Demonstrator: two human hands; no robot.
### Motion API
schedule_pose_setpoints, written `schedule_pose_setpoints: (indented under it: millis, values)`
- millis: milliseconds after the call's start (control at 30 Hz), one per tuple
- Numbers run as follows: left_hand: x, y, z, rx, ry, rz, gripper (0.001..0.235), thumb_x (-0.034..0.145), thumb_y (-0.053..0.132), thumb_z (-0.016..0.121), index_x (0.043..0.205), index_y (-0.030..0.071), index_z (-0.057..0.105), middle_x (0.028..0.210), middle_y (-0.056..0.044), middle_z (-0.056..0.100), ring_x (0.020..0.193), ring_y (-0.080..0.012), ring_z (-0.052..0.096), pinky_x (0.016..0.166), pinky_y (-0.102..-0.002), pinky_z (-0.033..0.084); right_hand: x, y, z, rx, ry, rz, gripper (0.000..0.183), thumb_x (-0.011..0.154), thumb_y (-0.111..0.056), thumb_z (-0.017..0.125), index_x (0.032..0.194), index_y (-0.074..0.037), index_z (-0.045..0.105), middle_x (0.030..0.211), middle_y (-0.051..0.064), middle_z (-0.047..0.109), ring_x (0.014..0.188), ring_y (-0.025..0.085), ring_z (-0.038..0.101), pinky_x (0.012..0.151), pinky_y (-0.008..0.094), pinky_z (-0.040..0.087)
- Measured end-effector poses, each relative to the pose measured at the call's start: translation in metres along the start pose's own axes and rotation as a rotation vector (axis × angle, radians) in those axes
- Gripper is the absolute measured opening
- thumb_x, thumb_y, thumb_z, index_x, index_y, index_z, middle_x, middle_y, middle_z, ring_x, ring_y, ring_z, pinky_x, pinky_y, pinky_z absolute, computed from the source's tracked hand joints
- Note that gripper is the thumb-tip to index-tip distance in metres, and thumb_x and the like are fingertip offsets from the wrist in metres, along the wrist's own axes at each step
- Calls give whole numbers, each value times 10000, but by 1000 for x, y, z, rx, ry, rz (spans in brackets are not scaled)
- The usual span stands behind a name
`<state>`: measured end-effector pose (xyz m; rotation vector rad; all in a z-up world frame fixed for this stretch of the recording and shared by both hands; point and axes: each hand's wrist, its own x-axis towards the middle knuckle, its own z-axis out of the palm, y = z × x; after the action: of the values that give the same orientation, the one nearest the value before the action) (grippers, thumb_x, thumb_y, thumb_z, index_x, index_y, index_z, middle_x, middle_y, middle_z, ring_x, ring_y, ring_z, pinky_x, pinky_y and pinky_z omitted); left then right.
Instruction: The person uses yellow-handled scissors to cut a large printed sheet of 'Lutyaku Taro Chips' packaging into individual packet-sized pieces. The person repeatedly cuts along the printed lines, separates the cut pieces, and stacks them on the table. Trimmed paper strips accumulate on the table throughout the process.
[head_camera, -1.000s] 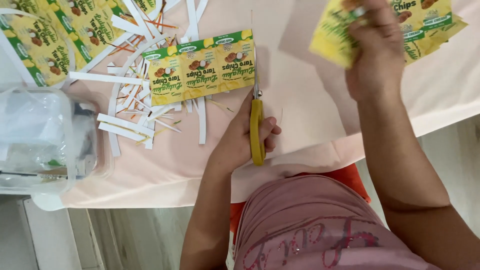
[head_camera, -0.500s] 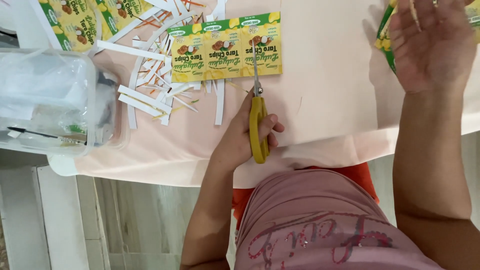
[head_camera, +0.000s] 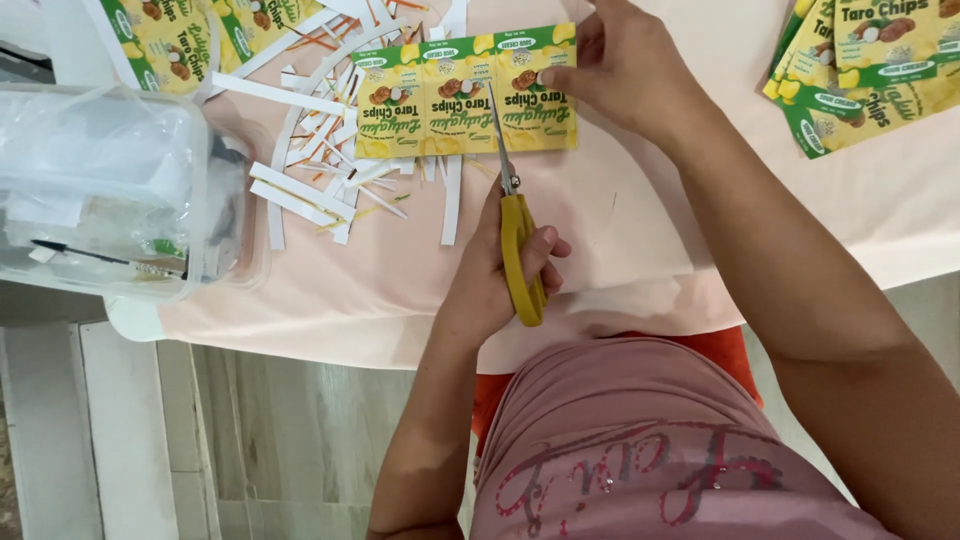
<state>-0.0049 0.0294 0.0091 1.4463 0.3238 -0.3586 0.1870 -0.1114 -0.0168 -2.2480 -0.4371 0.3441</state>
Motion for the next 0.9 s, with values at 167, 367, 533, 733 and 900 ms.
schedule_pose_setpoints:
  millis: [167,367,533,733,900]
  values:
    - [-2,-7,0,-28,81,22,756,946,326,565,1583,138,203,964,-127,679,631,-206,644,613,-335,586,3,14,-7,213,-184,45,145,956,-176,771,1074,-102,729,951,-3,741,770,77,608,596,233,475]
    - [18,-37,12,-236,292,319,756,994,208,610,1632,193,204,1056,-124,672,842,-147,597,809,-333,589,-33,45,-9,824,85,101,187,960,-165,797,1077,-129,655,1042,19,752,900,78,729,735,147,649]
    - [38,-17,24,-304,299,540,755,983,143,712,1608,214,294,1131,-111,735,1087,-141,696,1001,-277,539,-81,24,1,1184,123,82,389,948,8,712,1321,-27,609,1139,111,732,815,126,753,731,155,698]
    - [55,-5,28,-253,324,709,745,1015,61,704,1643,118,305,1380,31,578,928,-91,602,886,-232,549,-112,26,16,1151,93,25,219,862,-23,783,1062,8,698,1137,156,751,902,231,759,809,337,708]
    - [59,-2,20,-233,235,727,775,992,-7,731,1633,100,308,1687,38,371,939,-88,599,891,-243,586,-125,39,14,823,-12,59,497,811,-110,788,1276,-57,620,1203,75,704,1066,211,675,801,362,630]
